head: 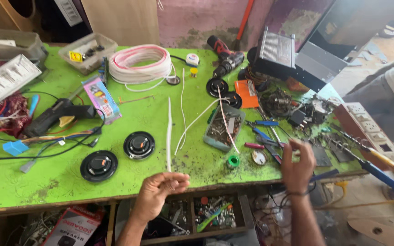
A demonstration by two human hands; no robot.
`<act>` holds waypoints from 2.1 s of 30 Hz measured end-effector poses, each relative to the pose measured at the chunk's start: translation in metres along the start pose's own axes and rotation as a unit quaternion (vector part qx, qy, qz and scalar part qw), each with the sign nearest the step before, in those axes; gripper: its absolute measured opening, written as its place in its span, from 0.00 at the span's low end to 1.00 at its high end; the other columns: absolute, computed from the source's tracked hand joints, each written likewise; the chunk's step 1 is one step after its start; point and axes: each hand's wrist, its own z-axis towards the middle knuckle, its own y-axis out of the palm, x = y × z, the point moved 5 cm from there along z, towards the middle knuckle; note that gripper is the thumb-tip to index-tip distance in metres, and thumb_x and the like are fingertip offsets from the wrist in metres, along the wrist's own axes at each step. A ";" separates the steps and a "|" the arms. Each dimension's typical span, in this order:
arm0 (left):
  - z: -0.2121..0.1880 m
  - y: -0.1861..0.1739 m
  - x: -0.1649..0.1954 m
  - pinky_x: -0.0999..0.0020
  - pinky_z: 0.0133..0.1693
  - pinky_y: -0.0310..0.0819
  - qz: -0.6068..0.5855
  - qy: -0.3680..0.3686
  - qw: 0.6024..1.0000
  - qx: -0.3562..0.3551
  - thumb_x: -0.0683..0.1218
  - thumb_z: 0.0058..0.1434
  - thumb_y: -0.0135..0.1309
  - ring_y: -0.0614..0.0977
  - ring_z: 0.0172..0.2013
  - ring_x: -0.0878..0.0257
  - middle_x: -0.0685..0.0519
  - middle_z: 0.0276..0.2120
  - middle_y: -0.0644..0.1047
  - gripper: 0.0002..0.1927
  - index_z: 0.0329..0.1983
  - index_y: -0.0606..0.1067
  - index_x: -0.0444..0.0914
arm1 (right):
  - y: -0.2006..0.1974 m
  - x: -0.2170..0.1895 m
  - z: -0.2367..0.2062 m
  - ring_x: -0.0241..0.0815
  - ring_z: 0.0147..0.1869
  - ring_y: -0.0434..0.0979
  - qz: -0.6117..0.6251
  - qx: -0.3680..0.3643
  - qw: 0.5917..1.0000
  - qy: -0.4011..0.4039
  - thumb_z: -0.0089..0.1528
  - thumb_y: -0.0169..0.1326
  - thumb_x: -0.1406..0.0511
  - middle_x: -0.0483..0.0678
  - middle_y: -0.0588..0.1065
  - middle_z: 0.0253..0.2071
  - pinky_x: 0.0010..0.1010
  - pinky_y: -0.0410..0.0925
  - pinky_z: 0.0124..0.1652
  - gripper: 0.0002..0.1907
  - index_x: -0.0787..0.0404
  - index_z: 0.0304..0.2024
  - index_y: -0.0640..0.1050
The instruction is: The person strips white speaker wires and solders them to the terminals of small black speakers on a green workbench. They use a soldering iron and wire strippers, handling multiple speakers and wires sequentially.
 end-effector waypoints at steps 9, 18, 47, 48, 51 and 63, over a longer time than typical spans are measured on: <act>0.040 -0.012 0.002 0.64 0.46 0.82 0.067 -0.080 0.994 0.039 0.42 0.64 0.54 0.87 0.44 0.58 0.40 0.46 0.84 0.21 0.61 0.73 0.33 | 0.029 0.020 0.027 0.54 0.73 0.61 -0.272 -0.432 0.857 0.069 0.54 0.63 0.48 0.50 0.66 0.68 0.54 0.56 0.65 0.43 0.50 0.68 0.66; 0.060 -0.013 0.008 0.64 0.54 0.76 0.018 -0.023 0.999 -0.017 0.44 0.63 0.52 0.82 0.55 0.62 0.49 0.57 0.77 0.30 0.69 0.60 0.38 | 0.018 0.014 0.035 0.55 0.55 0.80 -0.131 -0.274 0.950 0.075 0.64 0.53 0.55 0.60 0.74 0.57 0.44 0.72 0.55 0.28 0.63 0.62 0.74; 0.035 -0.017 0.008 0.62 0.52 0.81 0.018 -0.026 0.991 -0.127 0.49 0.74 0.44 0.85 0.49 0.60 0.47 0.53 0.82 0.17 0.59 0.73 0.35 | 0.081 -0.178 -0.149 0.37 0.47 0.73 0.346 -0.544 0.728 0.233 0.57 0.49 0.72 0.46 0.73 0.42 0.28 0.68 0.49 0.27 0.65 0.61 0.69; 0.034 -0.016 0.007 0.62 0.53 0.80 0.003 -0.023 0.991 -0.131 0.49 0.74 0.44 0.85 0.49 0.61 0.47 0.53 0.82 0.17 0.59 0.73 0.35 | 0.083 -0.176 -0.151 0.37 0.47 0.72 0.352 -0.537 0.723 0.253 0.57 0.47 0.73 0.46 0.72 0.42 0.28 0.69 0.48 0.27 0.65 0.61 0.69; 0.034 -0.016 0.008 0.62 0.53 0.80 -0.013 -0.016 0.990 -0.138 0.49 0.75 0.43 0.84 0.48 0.62 0.48 0.53 0.82 0.16 0.58 0.73 0.35 | 0.088 -0.175 -0.154 0.37 0.47 0.73 0.349 -0.544 0.722 0.247 0.56 0.46 0.73 0.46 0.72 0.42 0.28 0.68 0.47 0.28 0.65 0.60 0.70; 0.032 -0.016 0.016 0.62 0.53 0.81 -0.003 -0.015 0.990 -0.138 0.47 0.75 0.42 0.84 0.48 0.64 0.49 0.53 0.82 0.14 0.55 0.74 0.35 | 0.093 -0.178 -0.160 0.37 0.50 0.74 0.356 -0.523 0.710 0.309 0.56 0.46 0.72 0.46 0.73 0.45 0.29 0.68 0.55 0.29 0.65 0.62 0.70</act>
